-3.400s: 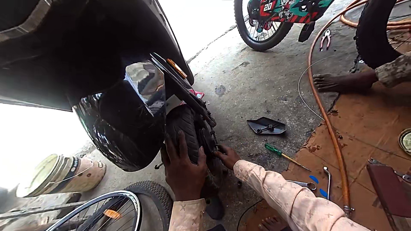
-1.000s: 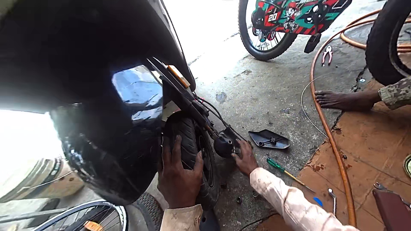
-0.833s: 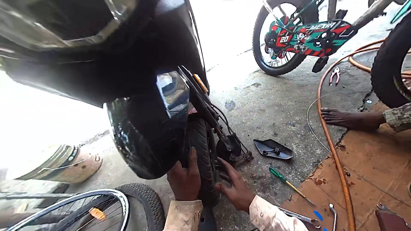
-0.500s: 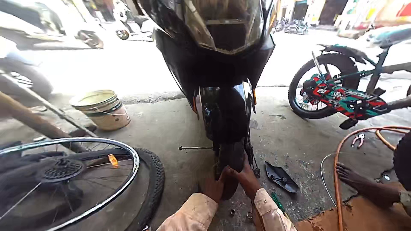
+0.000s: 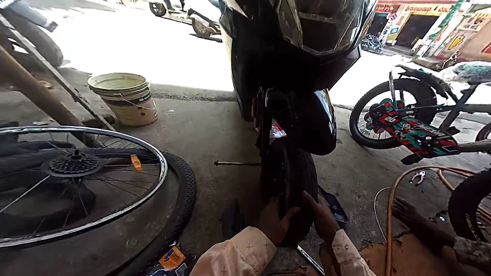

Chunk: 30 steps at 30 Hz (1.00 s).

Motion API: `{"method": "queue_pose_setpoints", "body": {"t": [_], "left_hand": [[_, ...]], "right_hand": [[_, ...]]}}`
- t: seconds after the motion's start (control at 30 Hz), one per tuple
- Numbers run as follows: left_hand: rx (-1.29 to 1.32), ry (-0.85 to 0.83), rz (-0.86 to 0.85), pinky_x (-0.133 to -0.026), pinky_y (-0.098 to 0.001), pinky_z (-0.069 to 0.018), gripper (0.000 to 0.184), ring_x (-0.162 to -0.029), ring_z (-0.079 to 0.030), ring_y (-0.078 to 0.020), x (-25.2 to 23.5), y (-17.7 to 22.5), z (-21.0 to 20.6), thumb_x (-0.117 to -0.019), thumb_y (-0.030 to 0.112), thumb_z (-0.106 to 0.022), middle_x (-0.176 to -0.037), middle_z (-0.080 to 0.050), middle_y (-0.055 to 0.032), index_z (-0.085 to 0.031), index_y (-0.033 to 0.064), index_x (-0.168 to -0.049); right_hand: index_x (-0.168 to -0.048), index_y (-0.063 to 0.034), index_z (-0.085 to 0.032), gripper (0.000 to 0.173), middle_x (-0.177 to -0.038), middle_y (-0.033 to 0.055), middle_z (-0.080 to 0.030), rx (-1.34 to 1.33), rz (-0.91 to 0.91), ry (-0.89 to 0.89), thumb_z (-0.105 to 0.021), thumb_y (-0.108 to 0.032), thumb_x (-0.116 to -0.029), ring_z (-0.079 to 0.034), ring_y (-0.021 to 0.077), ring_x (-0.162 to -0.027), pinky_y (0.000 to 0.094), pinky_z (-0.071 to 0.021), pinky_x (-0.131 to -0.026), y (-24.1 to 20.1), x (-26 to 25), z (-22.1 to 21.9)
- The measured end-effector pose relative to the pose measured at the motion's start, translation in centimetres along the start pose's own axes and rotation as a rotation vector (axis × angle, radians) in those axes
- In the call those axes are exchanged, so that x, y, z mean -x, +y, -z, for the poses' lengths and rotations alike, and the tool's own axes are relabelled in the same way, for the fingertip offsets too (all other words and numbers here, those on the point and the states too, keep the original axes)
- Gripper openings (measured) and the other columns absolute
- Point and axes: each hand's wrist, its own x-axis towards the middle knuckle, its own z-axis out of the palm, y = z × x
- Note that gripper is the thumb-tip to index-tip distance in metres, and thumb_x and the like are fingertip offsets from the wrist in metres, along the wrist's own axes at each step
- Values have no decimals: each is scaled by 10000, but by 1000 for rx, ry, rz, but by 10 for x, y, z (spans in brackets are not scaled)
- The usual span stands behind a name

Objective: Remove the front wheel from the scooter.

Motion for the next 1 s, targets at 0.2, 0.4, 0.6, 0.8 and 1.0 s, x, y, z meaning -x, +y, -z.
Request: {"method": "queue_pose_setpoints", "body": {"t": [0.2, 0.4, 0.6, 0.8, 1.0], "left_hand": [[-141, -18, 58, -1168, -487, -397, 873, -1377, -525, -289, -6, 17, -4, -951, 686, -491, -1512, -515, -169, -411, 66, -1560], [-87, 215, -203, -1025, -377, -564, 629, -1158, -693, -129, 11, -7, -15, -970, 476, -636, -1322, -694, -61, -583, 59, -1438], [595, 167, -260, -1155, -341, -439, 622, -1384, -514, -197, 28, -6, -31, -1054, 325, -472, -1532, -482, -187, -363, -60, -1532], [1489, 13, -299, -1207, -439, -334, 903, -1487, -384, -242, 10, 38, 8, -947, 786, -98, -1637, -356, -55, -218, 197, -1621], [1264, 35, -425, -1231, -441, -301, 998, -1503, -357, -238, 24, 45, 27, -915, 826, -239, -1631, -373, -71, -228, 120, -1621]], "right_hand": [[-1504, -96, -439, 910, -1248, 108, -681, 126, 1, 144, -763, -574, -799, -689, 180, -1101, 394, -589, -940, -9, 0, 4], [-1555, -150, -367, 1135, -1334, 70, -643, 244, 54, 123, -821, -692, -668, -647, 138, -1191, 379, -566, -1002, -2, 1, 12], [-1641, -296, -172, 1161, -1480, 170, -530, 405, 55, 91, -808, -660, -740, -585, 327, -1283, 607, -499, -1017, -48, -30, 13], [-1504, -203, -467, 934, -1327, 136, -638, 302, 22, 118, -813, -629, -749, -637, 281, -1195, 574, -532, -985, -38, -23, 9], [-1568, -198, -360, 1047, -1405, 111, -588, 233, 124, 128, -869, -559, -727, -618, 206, -1230, 478, -547, -1015, -27, 31, -18]]}}
